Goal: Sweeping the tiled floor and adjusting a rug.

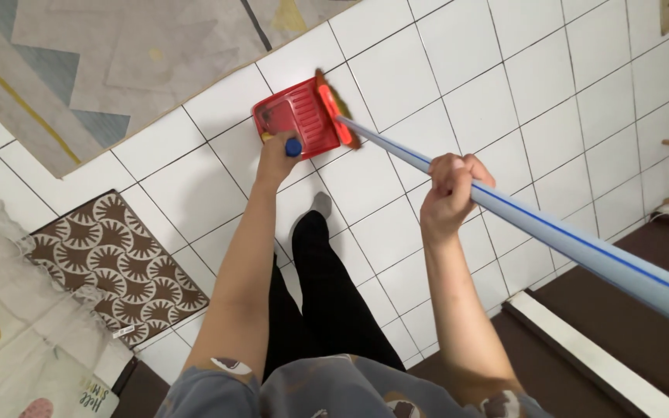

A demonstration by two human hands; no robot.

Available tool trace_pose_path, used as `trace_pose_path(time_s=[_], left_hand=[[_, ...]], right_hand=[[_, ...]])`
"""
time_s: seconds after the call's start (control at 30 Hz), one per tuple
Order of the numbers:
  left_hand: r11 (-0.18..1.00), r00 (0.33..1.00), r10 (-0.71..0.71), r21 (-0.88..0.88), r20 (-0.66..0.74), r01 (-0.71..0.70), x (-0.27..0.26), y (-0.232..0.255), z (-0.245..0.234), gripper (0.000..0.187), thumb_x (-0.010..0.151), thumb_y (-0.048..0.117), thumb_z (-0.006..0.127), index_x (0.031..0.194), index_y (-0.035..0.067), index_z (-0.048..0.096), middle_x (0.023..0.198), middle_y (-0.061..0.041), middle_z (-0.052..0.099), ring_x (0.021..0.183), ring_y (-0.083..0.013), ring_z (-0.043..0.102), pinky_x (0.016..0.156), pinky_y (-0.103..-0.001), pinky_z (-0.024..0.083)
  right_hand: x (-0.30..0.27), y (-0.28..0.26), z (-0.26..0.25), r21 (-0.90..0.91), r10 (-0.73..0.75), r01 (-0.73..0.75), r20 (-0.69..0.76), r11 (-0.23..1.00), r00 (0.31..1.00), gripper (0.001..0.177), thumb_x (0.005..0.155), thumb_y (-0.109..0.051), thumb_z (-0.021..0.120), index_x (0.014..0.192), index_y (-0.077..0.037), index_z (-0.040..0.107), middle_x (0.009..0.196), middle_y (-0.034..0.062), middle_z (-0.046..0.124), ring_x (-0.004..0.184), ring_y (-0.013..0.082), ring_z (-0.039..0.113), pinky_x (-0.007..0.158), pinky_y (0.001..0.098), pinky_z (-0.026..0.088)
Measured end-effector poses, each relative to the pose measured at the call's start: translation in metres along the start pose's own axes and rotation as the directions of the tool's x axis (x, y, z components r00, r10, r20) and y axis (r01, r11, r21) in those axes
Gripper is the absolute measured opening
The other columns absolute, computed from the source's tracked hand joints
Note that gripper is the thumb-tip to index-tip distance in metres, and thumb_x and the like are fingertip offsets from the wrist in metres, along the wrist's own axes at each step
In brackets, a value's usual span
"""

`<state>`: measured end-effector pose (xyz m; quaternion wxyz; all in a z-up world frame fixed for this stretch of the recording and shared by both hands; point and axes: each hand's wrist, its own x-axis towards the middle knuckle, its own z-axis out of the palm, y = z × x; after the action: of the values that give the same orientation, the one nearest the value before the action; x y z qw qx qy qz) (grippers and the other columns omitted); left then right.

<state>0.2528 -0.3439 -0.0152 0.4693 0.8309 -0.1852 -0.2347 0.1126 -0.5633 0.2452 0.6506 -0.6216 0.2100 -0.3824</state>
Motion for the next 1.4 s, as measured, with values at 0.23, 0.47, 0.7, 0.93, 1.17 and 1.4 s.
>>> trace_pose_path(time_s=[0.23, 0.47, 0.7, 0.93, 1.17, 1.4], left_hand=[[0.997, 0.998, -0.066, 0.030, -0.005, 0.066, -0.001, 0.026, -0.023, 0.035, 0.070, -0.002, 0.079, 0.102, 0.008, 0.070, 0.095, -0.016, 0.072, 0.092, -0.0358, 0.068, 0.080, -0.041, 0.054], [0.997, 0.996, -0.017, -0.070, 0.091, 0.024, -0.001, 0.039, -0.038, 0.025, 0.075, -0.001, 0.074, 0.099, 0.007, 0.069, 0.094, -0.012, 0.074, 0.086, -0.0299, 0.073, 0.081, -0.037, 0.056], [0.999, 0.986, 0.054, -0.004, 0.159, -0.055, 0.009, 0.038, -0.007, 0.033, 0.074, -0.001, 0.076, 0.105, 0.007, 0.070, 0.102, -0.014, 0.074, 0.095, -0.0348, 0.071, 0.084, -0.038, 0.055], [0.999, 0.987, 0.032, 0.016, 0.158, -0.035, 0.002, 0.028, 0.020, 0.032, 0.069, -0.002, 0.077, 0.100, 0.008, 0.071, 0.107, -0.015, 0.074, 0.099, -0.0370, 0.070, 0.087, -0.041, 0.055], [0.996, 0.984, -0.041, 0.082, 0.171, 0.027, 0.012, 0.043, 0.022, 0.026, 0.077, 0.000, 0.077, 0.101, 0.010, 0.071, 0.100, -0.013, 0.074, 0.099, -0.0360, 0.069, 0.087, -0.041, 0.055], [0.998, 0.938, 0.056, -0.025, 0.343, -0.050, 0.038, 0.090, 0.002, 0.031, 0.071, -0.002, 0.076, 0.100, 0.008, 0.069, 0.099, -0.011, 0.074, 0.092, -0.0324, 0.070, 0.083, -0.039, 0.053]], right_hand=[[0.049, -0.011, -0.055, 0.041, -0.092, 0.099, -0.160, 0.994, 0.983, 0.035, 0.103, -0.016, 0.051, 0.075, -0.013, 0.030, 0.057, -0.0009, 0.027, 0.051, 0.0128, 0.025, 0.050, 0.0318, 0.035], [0.104, -0.041, -0.101, -0.144, -0.276, 0.257, -0.136, 0.956, 0.951, 0.036, 0.107, -0.016, 0.051, 0.076, -0.013, 0.031, 0.054, -0.0003, 0.028, 0.044, 0.0116, 0.024, 0.041, 0.0298, 0.028], [0.102, 0.007, -0.153, -0.251, -0.278, 0.216, -0.247, 0.944, 0.928, 0.038, 0.106, -0.014, 0.052, 0.073, -0.013, 0.033, 0.056, 0.0008, 0.030, 0.050, 0.0123, 0.023, 0.046, 0.0299, 0.030], [0.052, 0.015, -0.128, 0.017, -0.015, 0.024, -0.426, 1.000, 0.905, 0.038, 0.105, -0.017, 0.052, 0.073, -0.013, 0.032, 0.059, -0.0006, 0.028, 0.054, 0.0104, 0.023, 0.054, 0.0302, 0.028], [0.045, 0.003, -0.122, 0.086, 0.000, 0.026, -0.289, 0.996, 0.957, 0.039, 0.106, -0.019, 0.053, 0.074, -0.014, 0.031, 0.058, 0.0001, 0.028, 0.052, 0.0125, 0.024, 0.054, 0.0342, 0.026], [0.034, -0.073, -0.189, -0.223, -0.203, 0.115, -0.426, 0.968, 0.882, 0.034, 0.107, -0.014, 0.049, 0.078, -0.011, 0.032, 0.059, 0.0004, 0.027, 0.044, 0.0108, 0.023, 0.043, 0.0289, 0.022]])
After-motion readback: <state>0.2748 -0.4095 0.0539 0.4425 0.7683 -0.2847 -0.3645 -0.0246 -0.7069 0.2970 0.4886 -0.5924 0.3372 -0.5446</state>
